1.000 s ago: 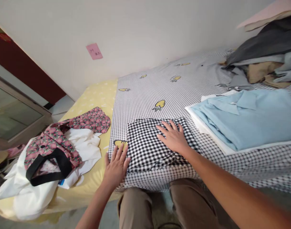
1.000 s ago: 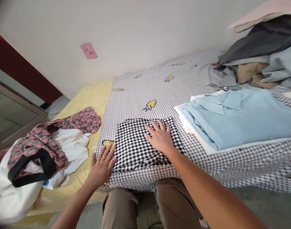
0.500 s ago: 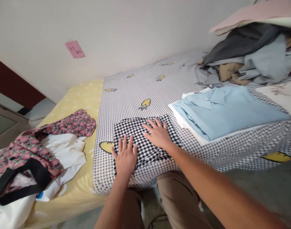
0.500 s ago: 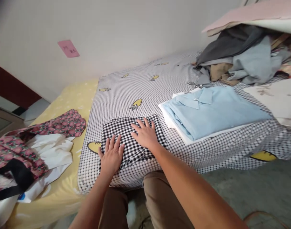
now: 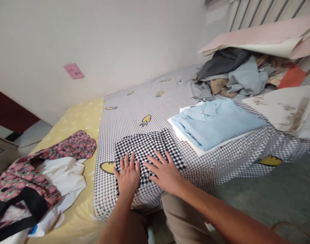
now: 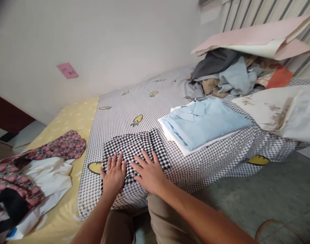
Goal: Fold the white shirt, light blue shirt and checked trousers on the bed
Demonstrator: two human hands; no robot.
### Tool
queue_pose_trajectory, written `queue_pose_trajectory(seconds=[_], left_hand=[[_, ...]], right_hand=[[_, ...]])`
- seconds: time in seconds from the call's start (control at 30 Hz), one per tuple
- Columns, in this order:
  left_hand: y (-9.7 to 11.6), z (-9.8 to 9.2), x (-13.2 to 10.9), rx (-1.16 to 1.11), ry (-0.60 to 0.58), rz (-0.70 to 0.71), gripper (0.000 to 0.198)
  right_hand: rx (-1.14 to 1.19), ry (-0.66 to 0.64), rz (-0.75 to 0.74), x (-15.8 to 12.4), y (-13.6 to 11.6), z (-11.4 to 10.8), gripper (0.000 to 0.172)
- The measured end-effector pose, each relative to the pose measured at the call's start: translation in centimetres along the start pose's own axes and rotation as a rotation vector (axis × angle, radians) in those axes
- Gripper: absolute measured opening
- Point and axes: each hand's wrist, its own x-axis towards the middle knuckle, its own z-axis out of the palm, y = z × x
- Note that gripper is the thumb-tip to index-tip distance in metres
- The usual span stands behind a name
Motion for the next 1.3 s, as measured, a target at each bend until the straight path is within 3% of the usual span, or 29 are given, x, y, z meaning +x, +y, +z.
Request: queue_pose_trajectory(seconds=[0.17, 0.27, 0.33, 0.43, 0.53, 0.63, 0.7, 0.8, 0.87, 0.97, 1.17, 1.3], left_hand=[[-0.3, 0.3, 0.2, -0.008, -0.022, -0.008, 0.054], [-0.3, 0.4, 0.3, 0.006, -0.007, -0.003, 0.054], [-0.3, 0.5, 0.4, 0.023, 0.005, -0.001, 0.054], [-0.3, 0.7, 0.4, 0.057, 0.012, -0.001, 0.053], [-0.3, 0.7, 0.4, 0.086, 0.014, 0.004, 0.054], [-0.3, 0.4, 0.4, 0.097, 0.007, 0.006, 0.054], [-0.2, 0.2, 0.4, 0.100, 0.000, 0.001, 0.054], [-0.1, 0.0, 0.3, 0.104, 0.004, 0.004, 0.054], [0.0, -0.1, 0.2, 0.107, 0.017, 0.013, 0.054], [0.1, -0.1, 0.1, 0.104, 0.034, 0.018, 0.054], [0.1, -0.2, 0.0, 0.068, 0.018, 0.006, 0.054], [0.0, 0.3, 0.0, 0.064, 0.048, 0.019, 0.054]], right_hand=[[-0.184, 0.126, 0.138, -8.1, 3.8, 0.9, 0.063], [-0.187, 0.144, 0.208, -10.7, 5.7, 0.3, 0.065], [-0.109, 0.176, 0.272, -11.3, 6.0, -0.5, 0.052], [0.083, 0.324, 0.374, -10.1, 5.3, -2.2, 0.033], [0.338, 0.405, 0.422, -7.0, 4.2, -4.4, 0.039], [0.491, 0.264, 0.528, -3.2, 3.6, -5.9, 0.047], [0.451, 0.101, 0.547, -1.3, 3.5, -6.2, 0.053], [0.292, -0.074, 0.462, 0.5, 3.3, -5.8, 0.063], [0.217, -0.076, 0.432, 1.2, 3.1, -5.4, 0.052], [0.201, 0.007, 0.446, 2.2, 2.7, -5.4, 0.021], [0.296, 0.014, 0.462, 2.9, 2.3, -6.3, 0.013], [0.372, -0.031, 0.583, 2.0, 3.2, -5.7, 0.004]])
